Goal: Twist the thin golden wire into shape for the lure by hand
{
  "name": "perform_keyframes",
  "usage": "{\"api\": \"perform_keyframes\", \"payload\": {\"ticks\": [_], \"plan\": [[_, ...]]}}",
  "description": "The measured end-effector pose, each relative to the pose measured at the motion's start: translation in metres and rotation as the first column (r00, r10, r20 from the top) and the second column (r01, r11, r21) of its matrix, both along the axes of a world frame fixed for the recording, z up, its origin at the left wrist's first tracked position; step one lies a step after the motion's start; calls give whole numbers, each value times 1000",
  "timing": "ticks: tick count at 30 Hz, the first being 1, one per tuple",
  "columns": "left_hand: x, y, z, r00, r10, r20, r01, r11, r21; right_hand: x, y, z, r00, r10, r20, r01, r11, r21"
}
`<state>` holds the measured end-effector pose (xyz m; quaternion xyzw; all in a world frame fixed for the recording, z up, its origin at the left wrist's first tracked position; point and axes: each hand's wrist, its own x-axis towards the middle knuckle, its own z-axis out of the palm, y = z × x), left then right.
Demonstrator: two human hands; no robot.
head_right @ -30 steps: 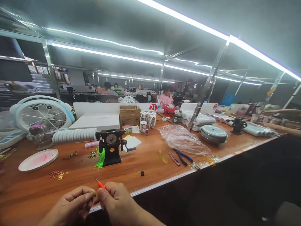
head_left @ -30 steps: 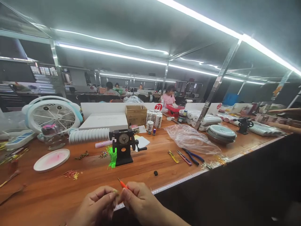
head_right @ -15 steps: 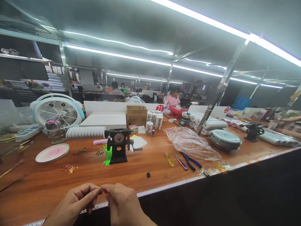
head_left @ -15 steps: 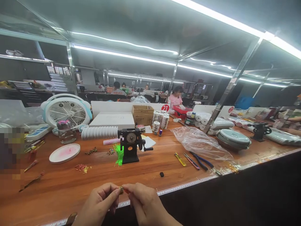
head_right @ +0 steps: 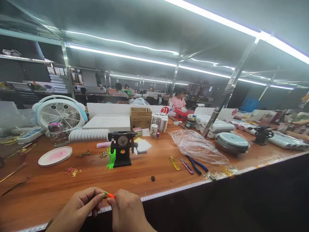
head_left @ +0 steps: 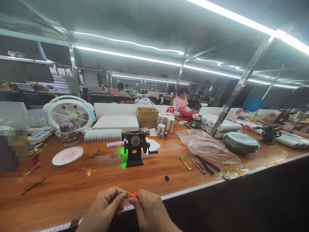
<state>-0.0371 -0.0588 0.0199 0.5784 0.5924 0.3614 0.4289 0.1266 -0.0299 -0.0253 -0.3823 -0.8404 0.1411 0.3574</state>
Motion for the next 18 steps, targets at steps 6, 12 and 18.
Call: {"api": "perform_keyframes", "payload": {"ticks": [6, 12, 18], "plan": [[-6, 1, -2, 992, -38, 117, 44, 998, -47, 7, 1, 8, 998, 45, -47, -49, 995, -82], [-4, 1, 2, 983, -66, 170, 81, 994, -79, 9, 1, 16, 979, 113, -169, -159, 942, -294], [1, -1, 5, 975, -30, 222, 46, 997, -67, 2, 1, 11, 954, 5, -299, -149, 876, -460]]}}
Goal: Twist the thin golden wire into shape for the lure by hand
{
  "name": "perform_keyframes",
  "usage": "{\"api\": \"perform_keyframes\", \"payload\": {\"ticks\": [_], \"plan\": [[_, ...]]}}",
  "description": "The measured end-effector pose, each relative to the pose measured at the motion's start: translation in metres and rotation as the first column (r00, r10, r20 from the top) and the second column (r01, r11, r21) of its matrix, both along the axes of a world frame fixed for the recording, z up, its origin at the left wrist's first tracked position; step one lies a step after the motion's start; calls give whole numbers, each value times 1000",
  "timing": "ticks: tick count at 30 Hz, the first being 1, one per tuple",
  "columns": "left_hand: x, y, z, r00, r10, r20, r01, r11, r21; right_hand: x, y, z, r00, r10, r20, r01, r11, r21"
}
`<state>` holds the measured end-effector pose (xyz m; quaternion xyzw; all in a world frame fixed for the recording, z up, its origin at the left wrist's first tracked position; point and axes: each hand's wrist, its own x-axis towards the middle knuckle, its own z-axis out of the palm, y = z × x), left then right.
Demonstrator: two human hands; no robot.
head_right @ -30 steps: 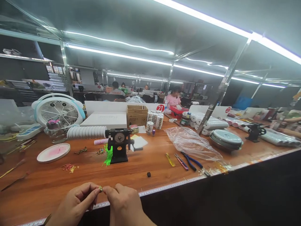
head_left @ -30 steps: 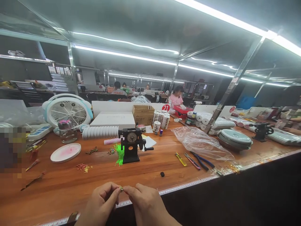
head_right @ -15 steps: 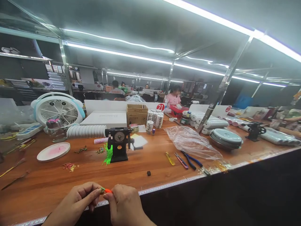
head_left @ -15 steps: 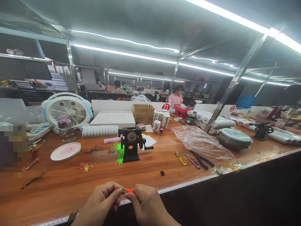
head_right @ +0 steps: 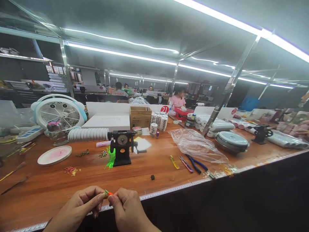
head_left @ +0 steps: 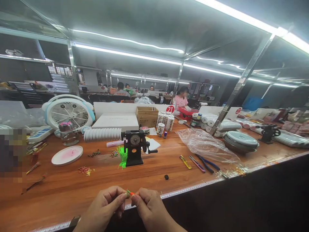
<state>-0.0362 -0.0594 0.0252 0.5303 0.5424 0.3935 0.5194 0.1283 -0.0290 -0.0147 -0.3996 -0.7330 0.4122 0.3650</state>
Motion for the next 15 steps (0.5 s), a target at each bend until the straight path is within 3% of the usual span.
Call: {"api": "perform_keyframes", "payload": {"ticks": [10, 15], "plan": [[-1, 0, 10, 1000, -27, -7, 26, 999, -32, 5, -1, 2, 999, -2, 47, -4, 991, 132], [2, 0, 7, 1000, 8, 13, -7, 998, -59, 2, -2, -3, 999, -3, 33, -1, 993, 116]]}}
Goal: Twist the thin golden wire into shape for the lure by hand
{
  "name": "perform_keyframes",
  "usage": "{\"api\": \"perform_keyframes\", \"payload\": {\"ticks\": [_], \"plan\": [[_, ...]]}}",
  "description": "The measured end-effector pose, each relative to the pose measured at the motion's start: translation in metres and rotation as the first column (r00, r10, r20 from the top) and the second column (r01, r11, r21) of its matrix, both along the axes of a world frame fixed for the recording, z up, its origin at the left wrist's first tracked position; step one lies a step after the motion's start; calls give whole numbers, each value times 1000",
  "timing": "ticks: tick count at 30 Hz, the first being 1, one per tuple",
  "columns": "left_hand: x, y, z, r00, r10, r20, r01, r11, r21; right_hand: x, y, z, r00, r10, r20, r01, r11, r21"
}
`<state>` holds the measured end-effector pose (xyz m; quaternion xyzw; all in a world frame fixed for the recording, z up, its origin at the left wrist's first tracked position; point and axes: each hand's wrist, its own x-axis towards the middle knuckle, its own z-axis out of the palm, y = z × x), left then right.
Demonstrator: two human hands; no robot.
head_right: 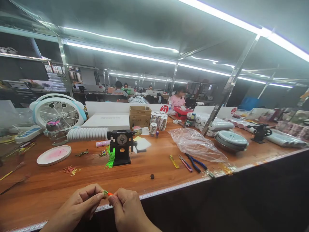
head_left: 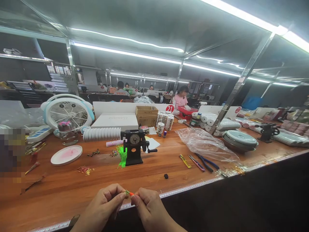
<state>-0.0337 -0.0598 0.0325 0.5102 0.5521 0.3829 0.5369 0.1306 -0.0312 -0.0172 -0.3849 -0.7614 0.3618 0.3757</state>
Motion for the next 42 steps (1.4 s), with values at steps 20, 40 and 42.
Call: {"api": "perform_keyframes", "payload": {"ticks": [20, 40, 42], "plan": [[-10, 1, 8, 987, -121, -102, 124, 992, 28, 24, 1, 40, 907, 367, -208, -412, 875, -255], [20, -1, 0, 953, 170, 251, -186, 982, 42, -9, -1, -3, 535, -46, -844, -622, 654, -430], [20, 6, -2, 912, 203, 357, -215, 977, -7, -13, 0, -1, 600, -73, -797, -461, 782, -419]]}}
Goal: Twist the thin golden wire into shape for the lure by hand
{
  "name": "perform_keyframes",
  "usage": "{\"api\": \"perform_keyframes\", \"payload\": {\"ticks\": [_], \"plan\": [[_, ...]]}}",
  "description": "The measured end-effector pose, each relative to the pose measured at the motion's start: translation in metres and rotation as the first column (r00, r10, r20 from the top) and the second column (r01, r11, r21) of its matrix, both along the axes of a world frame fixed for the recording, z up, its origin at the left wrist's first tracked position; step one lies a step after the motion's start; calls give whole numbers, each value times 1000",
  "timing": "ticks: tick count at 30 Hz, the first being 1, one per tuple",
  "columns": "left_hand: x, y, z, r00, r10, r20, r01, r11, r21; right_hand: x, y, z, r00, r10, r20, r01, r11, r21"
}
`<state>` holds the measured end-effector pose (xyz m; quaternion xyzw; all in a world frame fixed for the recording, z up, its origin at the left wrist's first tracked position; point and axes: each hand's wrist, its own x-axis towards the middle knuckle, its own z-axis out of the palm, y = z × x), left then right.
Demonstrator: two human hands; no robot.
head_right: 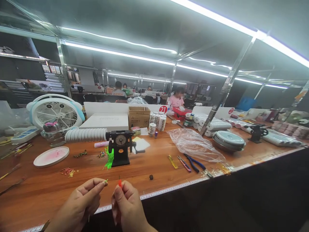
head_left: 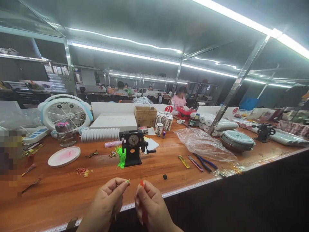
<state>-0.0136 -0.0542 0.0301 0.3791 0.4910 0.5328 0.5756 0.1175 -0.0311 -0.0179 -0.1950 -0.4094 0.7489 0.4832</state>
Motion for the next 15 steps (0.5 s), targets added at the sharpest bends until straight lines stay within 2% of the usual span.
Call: {"api": "perform_keyframes", "payload": {"ticks": [3, 5, 9, 15], "plan": [[-1, 12, 1, 993, 48, 110, -48, 999, -5, -4, 2, 6, 993, -82, 86, 80, 997, 20], [0, 19, 6, 984, 89, 156, -91, 996, 3, -8, 3, 10, 995, -29, 91, 30, 999, -18], [5, 30, 15, 968, 131, 216, -125, 991, -43, -15, 5, 14, 979, 162, 121, -156, 986, -56], [6, 39, 15, 936, 136, 325, -159, 986, 46, -19, 8, 4, 975, 218, 51, -209, 967, -144]]}}
